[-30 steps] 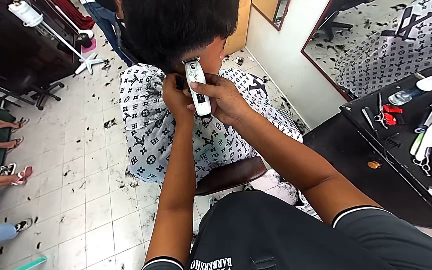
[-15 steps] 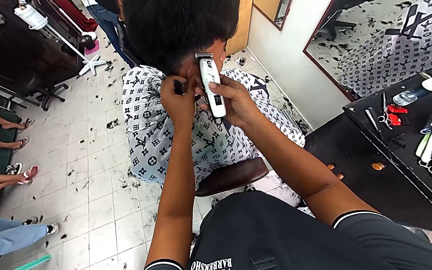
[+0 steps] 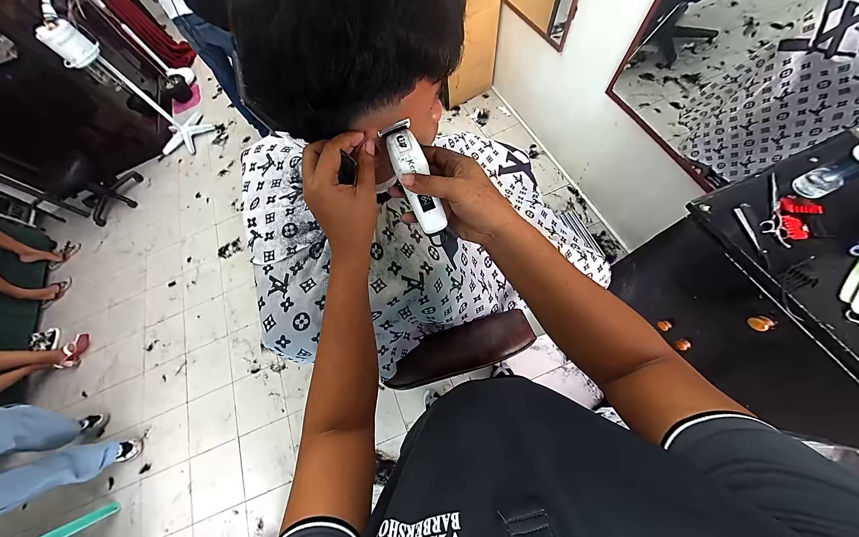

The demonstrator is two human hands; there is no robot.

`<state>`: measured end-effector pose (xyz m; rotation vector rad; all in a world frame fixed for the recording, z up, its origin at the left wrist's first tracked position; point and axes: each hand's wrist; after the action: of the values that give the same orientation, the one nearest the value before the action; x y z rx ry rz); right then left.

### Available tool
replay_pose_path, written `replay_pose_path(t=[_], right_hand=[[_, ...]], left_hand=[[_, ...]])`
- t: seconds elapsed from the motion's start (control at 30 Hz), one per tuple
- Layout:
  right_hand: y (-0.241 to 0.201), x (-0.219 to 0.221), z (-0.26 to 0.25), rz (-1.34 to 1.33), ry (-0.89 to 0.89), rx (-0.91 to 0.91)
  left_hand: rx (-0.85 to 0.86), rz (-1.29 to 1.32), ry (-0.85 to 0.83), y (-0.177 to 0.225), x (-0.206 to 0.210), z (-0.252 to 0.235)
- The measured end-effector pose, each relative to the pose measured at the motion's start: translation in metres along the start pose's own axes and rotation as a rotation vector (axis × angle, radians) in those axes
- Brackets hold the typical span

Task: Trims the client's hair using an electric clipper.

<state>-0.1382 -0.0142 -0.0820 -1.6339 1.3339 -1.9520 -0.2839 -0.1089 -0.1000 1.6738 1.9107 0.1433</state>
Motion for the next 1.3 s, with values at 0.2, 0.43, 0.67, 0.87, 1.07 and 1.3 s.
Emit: replay_pose_path(t=[0.2, 0.43, 0.67, 0.87, 1.07, 1.3], right_hand=[[0.006, 0.015, 0.003, -0.325, 0.015, 0.106], [0.011, 0.017, 0.002, -0.396, -0.022, 0.078], [0.009, 0.023, 0.002, -0.363, 0.000, 0.089], [0.010, 0.025, 0.001, -0.345, -0.014, 0.072], [0.009, 0.023, 0.001, -0.328, -0.003, 0.069], [0.009, 0.017, 0.001, -0.281, -0.032, 0.040]], left_hand=[[-0.066, 0.019, -0.012, -0.006, -0.001, 0.002], [-0.079, 0.007, -0.010, -0.008, -0.001, 0.002], [-0.104, 0.037, -0.045, -0.011, -0.002, 0.001], [-0.111, 0.028, -0.052, -0.011, -0.003, 0.000], [-0.111, 0.040, -0.053, -0.012, -0.003, 0.001], [-0.117, 0.042, -0.060, -0.011, -0.005, 0.001]])
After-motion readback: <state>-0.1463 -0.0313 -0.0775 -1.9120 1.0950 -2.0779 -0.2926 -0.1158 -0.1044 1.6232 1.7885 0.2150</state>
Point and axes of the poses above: each hand's wrist, its own z-axis away from the middle knuckle, its own x-axis out of the palm, y = z × x, and after that the axes turned 13 degrees about -z, right-handed
